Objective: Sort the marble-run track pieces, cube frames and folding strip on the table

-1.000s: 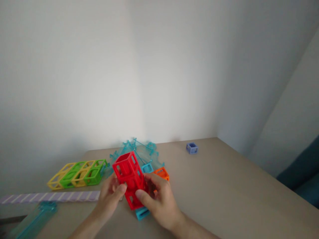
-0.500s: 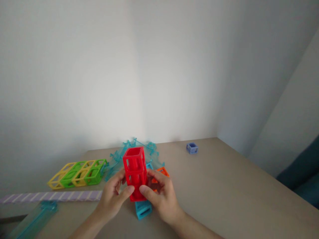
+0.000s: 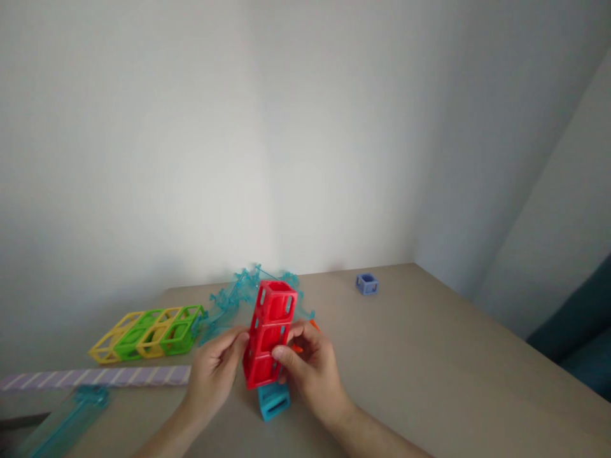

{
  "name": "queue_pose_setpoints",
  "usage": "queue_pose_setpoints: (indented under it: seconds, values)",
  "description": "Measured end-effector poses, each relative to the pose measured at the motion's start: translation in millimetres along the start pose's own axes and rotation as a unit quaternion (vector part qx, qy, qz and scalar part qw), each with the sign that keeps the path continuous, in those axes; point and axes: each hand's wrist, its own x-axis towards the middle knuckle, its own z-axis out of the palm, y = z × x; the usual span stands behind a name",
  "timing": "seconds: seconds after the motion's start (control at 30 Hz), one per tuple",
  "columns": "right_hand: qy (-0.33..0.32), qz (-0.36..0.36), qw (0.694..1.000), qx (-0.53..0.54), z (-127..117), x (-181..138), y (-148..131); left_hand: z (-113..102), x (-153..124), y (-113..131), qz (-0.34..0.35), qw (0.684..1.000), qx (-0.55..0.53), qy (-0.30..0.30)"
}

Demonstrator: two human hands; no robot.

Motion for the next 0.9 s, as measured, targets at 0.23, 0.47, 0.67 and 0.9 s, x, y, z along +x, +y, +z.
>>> queue_pose_setpoints:
  seconds: [0.23,0.47,0.67,0.9]
  values:
    - [-0.023,-0.073,0.992,-0.099,-1.0,-2.4,1.3,2.6,-2.5,-6.9,-0.013,0.99,-0.123,-0.072]
    - [-0.021,-0.007,0.995,-0.102,-0.4,-3.2,-1.2,5.9,-0.7,-8.5,-0.012,0.98,-0.169,-0.101]
    - [-0.02,0.021,0.999,-0.022,-1.3,-1.1,0.6,3.2,0.7,-7.8,0.019,0.982,-0.143,-0.119]
    - [-0.01,0.013,1.0,0.006,1.8,-2.7,-1.1,3.3,2.3,-10.5,0.014,0.978,-0.168,-0.122]
